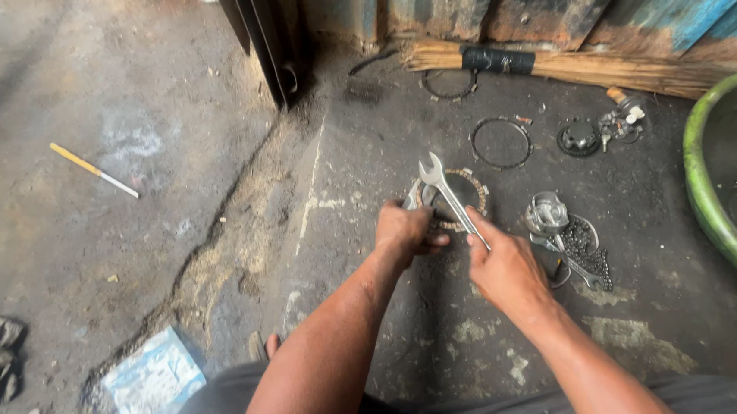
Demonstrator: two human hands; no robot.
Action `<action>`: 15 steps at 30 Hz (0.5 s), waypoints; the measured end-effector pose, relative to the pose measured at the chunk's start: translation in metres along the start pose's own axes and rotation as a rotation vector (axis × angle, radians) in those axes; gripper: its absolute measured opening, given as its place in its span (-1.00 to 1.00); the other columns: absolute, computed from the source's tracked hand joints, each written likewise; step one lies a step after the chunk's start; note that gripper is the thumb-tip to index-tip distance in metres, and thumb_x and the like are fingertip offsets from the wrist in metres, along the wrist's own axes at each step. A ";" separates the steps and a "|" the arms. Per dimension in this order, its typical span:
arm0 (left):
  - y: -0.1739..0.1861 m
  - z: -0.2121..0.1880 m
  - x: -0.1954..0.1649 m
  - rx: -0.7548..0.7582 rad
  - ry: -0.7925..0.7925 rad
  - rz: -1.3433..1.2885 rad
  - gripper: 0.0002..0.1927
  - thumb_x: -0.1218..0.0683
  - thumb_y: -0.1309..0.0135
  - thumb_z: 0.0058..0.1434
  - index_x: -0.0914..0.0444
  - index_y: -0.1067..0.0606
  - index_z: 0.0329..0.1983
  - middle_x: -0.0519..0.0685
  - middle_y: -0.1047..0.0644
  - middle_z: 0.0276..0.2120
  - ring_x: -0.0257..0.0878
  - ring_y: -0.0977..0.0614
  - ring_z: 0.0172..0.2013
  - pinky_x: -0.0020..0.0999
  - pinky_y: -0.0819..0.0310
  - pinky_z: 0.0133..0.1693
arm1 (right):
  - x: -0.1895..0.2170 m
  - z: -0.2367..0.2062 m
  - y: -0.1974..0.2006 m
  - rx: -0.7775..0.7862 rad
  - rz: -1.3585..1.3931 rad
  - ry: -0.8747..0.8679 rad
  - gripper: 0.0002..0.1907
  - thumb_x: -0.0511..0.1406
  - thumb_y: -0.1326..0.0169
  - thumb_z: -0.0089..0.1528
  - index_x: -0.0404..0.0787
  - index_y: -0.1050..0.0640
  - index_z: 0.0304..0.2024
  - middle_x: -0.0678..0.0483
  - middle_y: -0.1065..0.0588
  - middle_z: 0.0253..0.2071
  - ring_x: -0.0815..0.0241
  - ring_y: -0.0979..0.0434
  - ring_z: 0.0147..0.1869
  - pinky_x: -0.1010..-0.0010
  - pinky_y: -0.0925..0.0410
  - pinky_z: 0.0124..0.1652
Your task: The person sits on the floor and uses a wrench to repeatedly strike a circular metal part held in the left hand. The person adjusts the part's orientation and continues striking it throughout the clip.
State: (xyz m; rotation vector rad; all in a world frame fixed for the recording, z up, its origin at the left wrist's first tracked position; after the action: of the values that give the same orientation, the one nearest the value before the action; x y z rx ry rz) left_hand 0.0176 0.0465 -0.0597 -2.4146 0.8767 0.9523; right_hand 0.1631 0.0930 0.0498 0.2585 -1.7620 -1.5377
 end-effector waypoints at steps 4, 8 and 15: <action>-0.003 0.001 -0.002 0.028 -0.014 -0.054 -0.28 0.24 0.00 0.27 0.35 -0.03 0.47 0.25 -0.66 -0.28 -0.11 -0.68 -0.58 -0.30 -0.65 -0.59 | -0.010 0.000 0.015 -0.129 0.167 -0.029 -0.48 -0.28 -0.01 0.36 -0.01 -0.38 0.40 -0.13 -0.59 -0.50 0.03 -0.62 -0.50 0.16 -0.41 -0.45; -0.002 0.003 0.002 0.018 0.001 -0.036 -0.28 0.22 0.00 0.27 0.33 -0.05 0.47 0.23 -0.65 -0.33 -0.11 -0.68 -0.59 -0.31 -0.66 -0.59 | 0.006 -0.002 0.018 -0.240 0.249 0.182 -0.50 -0.31 0.02 0.36 -0.12 -0.40 0.38 -0.09 -0.61 -0.34 0.12 -0.65 -0.42 0.28 -0.48 -0.47; -0.003 0.007 0.001 0.038 -0.013 -0.052 -0.30 0.24 0.02 0.27 0.37 -0.06 0.46 0.24 -0.65 -0.33 -0.09 -0.69 -0.59 -0.25 -0.66 -0.60 | -0.006 0.000 0.007 -0.026 0.144 -0.106 -0.50 -0.28 -0.02 0.34 0.07 -0.42 0.36 -0.14 -0.57 -0.54 -0.02 -0.62 -0.52 0.14 -0.39 -0.49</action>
State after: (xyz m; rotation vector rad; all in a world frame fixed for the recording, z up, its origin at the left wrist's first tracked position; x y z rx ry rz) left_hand 0.0164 0.0519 -0.0645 -2.3844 0.8158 0.9231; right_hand 0.1690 0.0985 0.0540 0.0363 -1.7993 -1.4931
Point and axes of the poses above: each hand's wrist, its own z-axis towards the middle knuckle, its own y-axis out of the back of the hand, x = y × z, the point moved 6 cm from there along z, towards the middle knuckle
